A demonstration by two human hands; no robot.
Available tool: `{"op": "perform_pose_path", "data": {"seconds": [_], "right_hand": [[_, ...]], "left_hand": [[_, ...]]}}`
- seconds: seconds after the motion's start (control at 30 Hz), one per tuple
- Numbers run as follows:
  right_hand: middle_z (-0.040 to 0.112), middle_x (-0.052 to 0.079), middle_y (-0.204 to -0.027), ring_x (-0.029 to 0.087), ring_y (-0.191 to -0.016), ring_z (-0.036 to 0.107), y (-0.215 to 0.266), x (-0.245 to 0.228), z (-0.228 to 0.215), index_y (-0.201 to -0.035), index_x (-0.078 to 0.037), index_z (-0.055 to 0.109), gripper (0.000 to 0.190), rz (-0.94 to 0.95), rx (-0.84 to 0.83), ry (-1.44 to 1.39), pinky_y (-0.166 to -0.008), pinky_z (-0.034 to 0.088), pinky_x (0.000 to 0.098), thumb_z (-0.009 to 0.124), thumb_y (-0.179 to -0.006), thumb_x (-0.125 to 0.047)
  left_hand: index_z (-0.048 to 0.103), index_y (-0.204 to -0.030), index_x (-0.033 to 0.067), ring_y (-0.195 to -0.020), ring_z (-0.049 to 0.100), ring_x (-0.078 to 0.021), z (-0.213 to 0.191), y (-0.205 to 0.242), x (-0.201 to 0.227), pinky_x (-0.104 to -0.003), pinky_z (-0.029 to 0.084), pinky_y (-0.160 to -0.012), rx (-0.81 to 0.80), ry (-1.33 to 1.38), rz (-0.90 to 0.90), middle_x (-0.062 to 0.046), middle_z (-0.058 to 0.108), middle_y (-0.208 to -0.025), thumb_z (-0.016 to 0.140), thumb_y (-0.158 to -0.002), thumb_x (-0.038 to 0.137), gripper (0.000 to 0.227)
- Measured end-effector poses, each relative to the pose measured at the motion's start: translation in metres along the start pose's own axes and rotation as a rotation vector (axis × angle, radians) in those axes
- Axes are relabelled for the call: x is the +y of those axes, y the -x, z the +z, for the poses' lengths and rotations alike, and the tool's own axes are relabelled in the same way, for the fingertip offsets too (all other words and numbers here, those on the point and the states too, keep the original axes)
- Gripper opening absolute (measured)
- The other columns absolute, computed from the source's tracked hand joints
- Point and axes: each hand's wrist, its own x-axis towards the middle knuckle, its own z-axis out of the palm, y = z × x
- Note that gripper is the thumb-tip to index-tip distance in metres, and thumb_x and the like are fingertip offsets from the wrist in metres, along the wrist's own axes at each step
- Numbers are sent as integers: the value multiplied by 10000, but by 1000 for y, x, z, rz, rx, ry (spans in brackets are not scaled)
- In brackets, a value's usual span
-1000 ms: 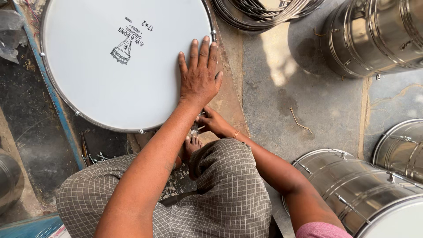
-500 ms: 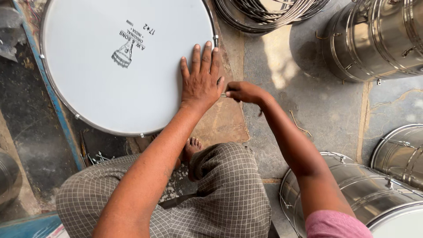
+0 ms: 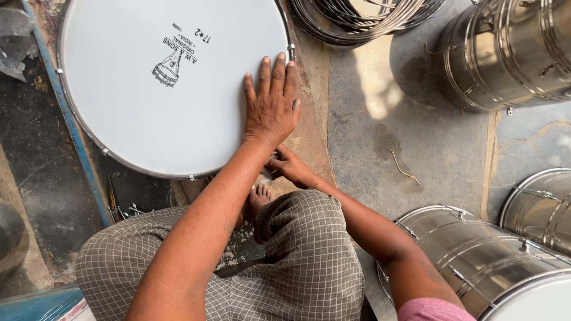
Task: The person sits on the floor and uses a wrench to tighten the tension rods on a white drum head. They systematically move around the drum to secure the head. Later, they pick up a metal hoop and place it on the drum, then handle several tension rods.
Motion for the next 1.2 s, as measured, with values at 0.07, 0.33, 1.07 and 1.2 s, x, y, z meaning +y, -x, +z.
{"op": "perform_pose_path", "data": {"seconds": [0.07, 0.33, 1.07, 1.2], "right_hand": [[597, 10, -842, 93, -691, 556, 6, 6, -20, -1334, -77, 570, 397, 144, 20, 98, -596, 506, 265, 615, -1010, -302], [701, 127, -830, 206, -688, 581, -93, -62, -143, -851, 1, 730, 231, 236, -201, 1078, -668, 500, 400, 723, -880, -228], [544, 13, -737, 146, -627, 454, 10, -5, -70, -1136, -71, 733, 371, 198, -50, 346, -557, 424, 276, 593, -1043, -401], [622, 112, -791, 198, -687, 668, -64, -56, -146, -967, -23, 757, 306, 378, -92, 772, -688, 574, 370, 741, -868, -312]], "left_hand": [[208, -1623, 101, -1546, 154, -359, 1, -1, -1, -684, 174, -1204, 15, -11, 4, -138, 165, -1679, 537, -1015, 447, 773], [238, -1605, 87, -1537, 163, -373, -1, -4, 0, -689, 172, -1193, 20, 35, 1, -150, 182, -1666, 549, -972, 460, 798], [238, -1608, 89, -1526, 182, -385, 0, 0, 1, -690, 193, -1180, 13, -7, 17, -175, 195, -1658, 590, -972, 442, 808], [242, -1599, 68, -1525, 191, -393, 1, -6, 0, -696, 195, -1185, 44, 38, 12, -179, 202, -1653, 598, -954, 453, 831]]}}
